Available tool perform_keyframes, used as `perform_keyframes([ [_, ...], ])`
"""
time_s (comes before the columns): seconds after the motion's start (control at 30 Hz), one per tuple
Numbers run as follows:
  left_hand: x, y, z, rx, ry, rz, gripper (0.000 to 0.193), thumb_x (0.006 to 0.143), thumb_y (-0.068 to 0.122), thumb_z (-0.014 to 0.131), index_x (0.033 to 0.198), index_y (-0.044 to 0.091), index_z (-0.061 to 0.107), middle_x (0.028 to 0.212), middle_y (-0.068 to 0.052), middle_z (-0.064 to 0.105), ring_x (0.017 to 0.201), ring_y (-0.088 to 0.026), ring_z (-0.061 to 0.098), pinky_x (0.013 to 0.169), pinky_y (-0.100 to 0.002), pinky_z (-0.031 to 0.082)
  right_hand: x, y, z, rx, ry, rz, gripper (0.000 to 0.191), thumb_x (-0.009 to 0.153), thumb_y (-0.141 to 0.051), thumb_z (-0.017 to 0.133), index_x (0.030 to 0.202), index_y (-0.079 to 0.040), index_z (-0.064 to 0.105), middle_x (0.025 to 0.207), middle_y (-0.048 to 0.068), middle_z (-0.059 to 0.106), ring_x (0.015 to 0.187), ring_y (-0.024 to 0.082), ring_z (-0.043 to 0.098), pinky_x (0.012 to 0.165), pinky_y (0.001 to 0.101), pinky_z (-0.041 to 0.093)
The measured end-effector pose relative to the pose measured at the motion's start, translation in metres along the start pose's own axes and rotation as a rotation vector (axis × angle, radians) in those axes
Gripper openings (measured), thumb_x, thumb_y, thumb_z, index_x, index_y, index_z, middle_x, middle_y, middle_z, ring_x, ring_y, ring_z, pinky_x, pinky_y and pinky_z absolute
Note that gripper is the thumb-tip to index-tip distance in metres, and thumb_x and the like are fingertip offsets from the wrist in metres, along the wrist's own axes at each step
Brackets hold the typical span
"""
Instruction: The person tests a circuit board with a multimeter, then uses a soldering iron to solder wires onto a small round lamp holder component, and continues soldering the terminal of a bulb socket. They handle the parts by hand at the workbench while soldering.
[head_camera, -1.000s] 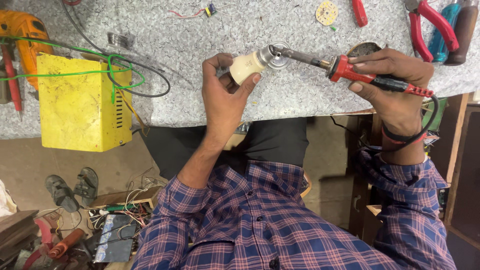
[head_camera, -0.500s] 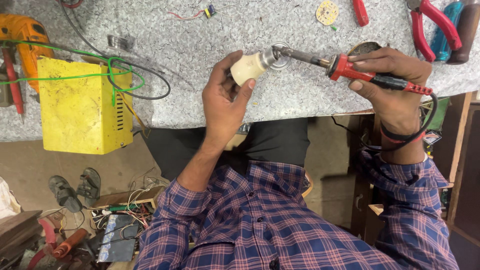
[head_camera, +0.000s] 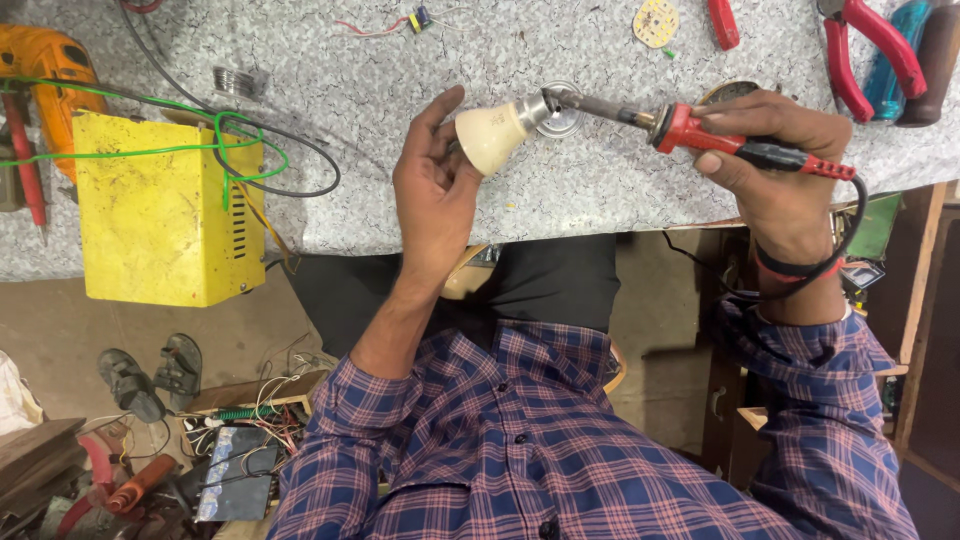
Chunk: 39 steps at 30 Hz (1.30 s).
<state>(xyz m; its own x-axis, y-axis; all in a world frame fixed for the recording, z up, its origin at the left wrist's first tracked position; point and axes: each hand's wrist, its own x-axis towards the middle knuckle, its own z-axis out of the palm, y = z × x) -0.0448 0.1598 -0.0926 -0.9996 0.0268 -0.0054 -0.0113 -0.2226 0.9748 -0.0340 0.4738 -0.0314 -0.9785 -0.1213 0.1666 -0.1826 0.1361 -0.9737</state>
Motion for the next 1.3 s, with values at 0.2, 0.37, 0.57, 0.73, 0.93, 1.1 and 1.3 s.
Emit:
perform_keyframes([
  [0.2, 0.001, 0.007, 0.014, 0.232, 0.073, -0.040, 0.053, 0.092, -0.009, 0.072, 0.138, 0.003, 0.049, 0.125, -0.016, 0.071, 0.120, -0.024, 0.073, 0.101, -0.035, 0.063, 0.005, 0.016, 0.002, -0.096, -0.047, 0.012, 0.018, 0.098, 0.000, 0.082, 0.114, 0.002, 0.074, 0.111, 0.015, 0.073, 0.098, 0.017, 0.071, 0.088, 0.0261, 0.057],
  [0.37, 0.002, 0.007, 0.023, 0.371, 0.153, 0.022, 0.041, 0.091, -0.005, 0.075, 0.125, 0.002, 0.052, 0.114, -0.013, 0.074, 0.110, -0.020, 0.078, 0.094, -0.032, 0.064, 0.010, 0.009, -0.004, 0.162, 0.098, -0.002, 0.021, 0.097, 0.000, 0.082, 0.115, 0.003, 0.072, 0.112, 0.012, 0.072, 0.101, 0.017, 0.072, 0.089, 0.0256, 0.060],
  [0.57, 0.001, 0.009, 0.023, 0.548, 0.160, 0.168, 0.030, 0.090, -0.003, 0.077, 0.118, 0.002, 0.069, 0.114, -0.011, 0.074, 0.102, -0.021, 0.077, 0.086, -0.030, 0.063, 0.012, -0.002, -0.002, 0.164, 0.140, 0.031, 0.026, 0.091, -0.002, 0.082, 0.114, 0.003, 0.071, 0.109, 0.009, 0.071, 0.096, 0.014, 0.070, 0.091, 0.0235, 0.057],
  [0.73, 0.010, 0.011, 0.022, 0.664, 0.122, 0.305, 0.028, 0.089, -0.001, 0.077, 0.116, 0.006, 0.072, 0.115, -0.009, 0.073, 0.100, -0.025, 0.076, 0.083, -0.032, 0.060, 0.012, -0.002, 0.001, 0.172, 0.140, 0.032, 0.026, 0.090, -0.002, 0.083, 0.113, 0.002, 0.071, 0.108, 0.007, 0.070, 0.097, 0.013, 0.068, 0.092, 0.0235, 0.055],
  [0.93, 0.024, 0.013, 0.016, 0.682, 0.052, 0.264, 0.025, 0.091, 0.004, 0.077, 0.115, 0.008, 0.072, 0.106, -0.007, 0.073, 0.084, -0.022, 0.076, 0.068, -0.032, 0.057, 0.010, -0.003, -0.002, 0.139, 0.154, 0.054, 0.025, 0.090, -0.001, 0.082, 0.113, 0.002, 0.072, 0.107, 0.006, 0.070, 0.095, 0.012, 0.067, 0.092, 0.0233, 0.054],
  [1.1, 0.028, 0.008, 0.005, 0.431, 0.040, 0.203, 0.029, 0.092, -0.003, 0.076, 0.120, 0.003, 0.071, 0.100, -0.006, 0.075, 0.083, -0.013, 0.072, 0.072, -0.027, 0.058, 0.005, 0.012, -0.009, 0.213, 0.147, 0.053, 0.022, 0.098, 0.003, 0.083, 0.116, 0.006, 0.072, 0.106, 0.010, 0.070, 0.099, 0.016, 0.069, 0.094, 0.0260, 0.056],
  [1.3, 0.030, -0.003, -0.011, 0.025, -0.044, 0.051, 0.027, 0.099, -0.009, 0.068, 0.124, 0.000, 0.071, 0.099, -0.003, 0.074, 0.084, -0.007, 0.070, 0.073, -0.024, 0.060, -0.002, 0.026, -0.008, 0.375, 0.087, -0.009, 0.022, 0.101, -0.001, 0.084, 0.118, 0.006, 0.071, 0.109, 0.014, 0.071, 0.098, 0.020, 0.071, 0.090, 0.0302, 0.059],
])
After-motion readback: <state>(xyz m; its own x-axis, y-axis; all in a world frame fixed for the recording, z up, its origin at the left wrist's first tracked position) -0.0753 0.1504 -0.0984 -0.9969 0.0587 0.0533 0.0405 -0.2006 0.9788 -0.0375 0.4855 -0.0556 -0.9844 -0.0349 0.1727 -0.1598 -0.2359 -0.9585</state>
